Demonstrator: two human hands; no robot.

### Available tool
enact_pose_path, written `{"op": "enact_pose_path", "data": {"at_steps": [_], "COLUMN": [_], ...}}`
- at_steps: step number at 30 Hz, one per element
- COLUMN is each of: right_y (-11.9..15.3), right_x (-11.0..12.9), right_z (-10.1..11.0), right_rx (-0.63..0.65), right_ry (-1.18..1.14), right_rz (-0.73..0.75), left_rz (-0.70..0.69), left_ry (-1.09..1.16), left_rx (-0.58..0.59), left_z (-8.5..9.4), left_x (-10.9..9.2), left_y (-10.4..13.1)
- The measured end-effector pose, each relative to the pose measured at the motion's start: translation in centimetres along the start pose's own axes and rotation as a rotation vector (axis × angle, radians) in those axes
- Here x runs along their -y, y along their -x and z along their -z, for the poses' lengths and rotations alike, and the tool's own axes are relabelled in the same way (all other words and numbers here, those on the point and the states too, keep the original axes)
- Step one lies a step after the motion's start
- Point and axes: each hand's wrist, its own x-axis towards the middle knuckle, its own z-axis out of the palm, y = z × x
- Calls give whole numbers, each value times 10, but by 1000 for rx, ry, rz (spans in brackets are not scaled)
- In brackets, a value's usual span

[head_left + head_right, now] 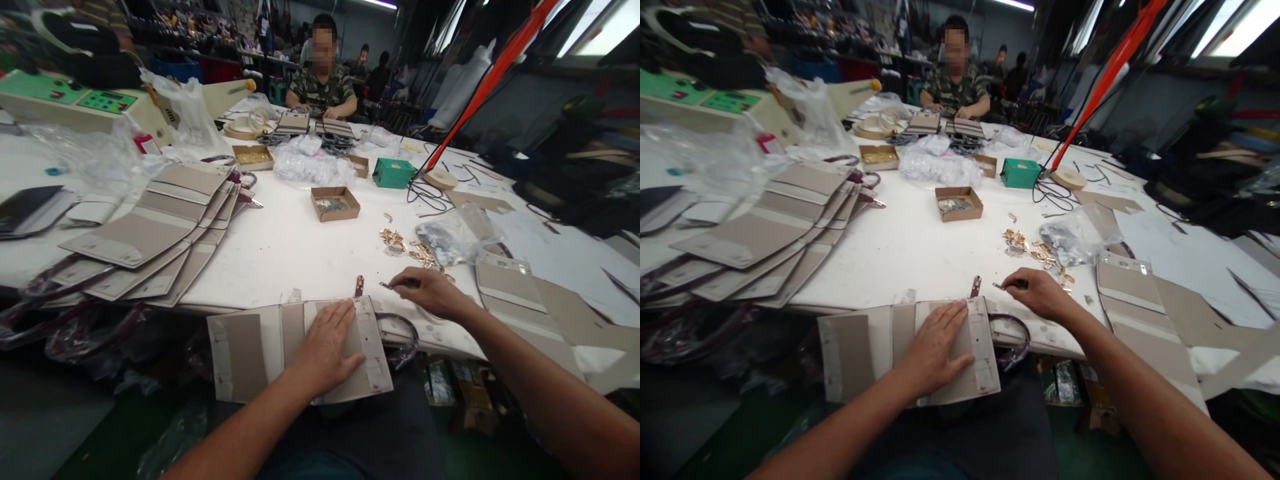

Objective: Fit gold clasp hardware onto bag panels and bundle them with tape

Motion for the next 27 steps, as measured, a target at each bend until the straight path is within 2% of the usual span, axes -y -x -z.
{"op": "enact_pose_path", "data": {"at_steps": [3, 6, 9, 15, 21, 27], "right_y": [-3, -9, -13, -16, -25, -38], "right_x": [38, 50, 49, 52, 56, 61], "right_z": [-22, -36, -39, -31, -33, -31], "right_rx": [225, 320, 371, 467, 480, 520], "right_ry": [-96, -98, -97, -60, 42, 144], "right_rz": [-21, -38, -67, -101, -70, -45], "left_rz": [8, 6, 3, 2, -16, -6], "left_ry": [8, 21, 36, 47, 57, 55], "left_rx": [5, -2, -1, 1, -47, -37], "left_z": [-1, -2, -1, 0, -6, -5], "left_x": [1, 1, 1, 0, 3, 2], "left_y": [1, 2, 3, 3, 4, 3]}}
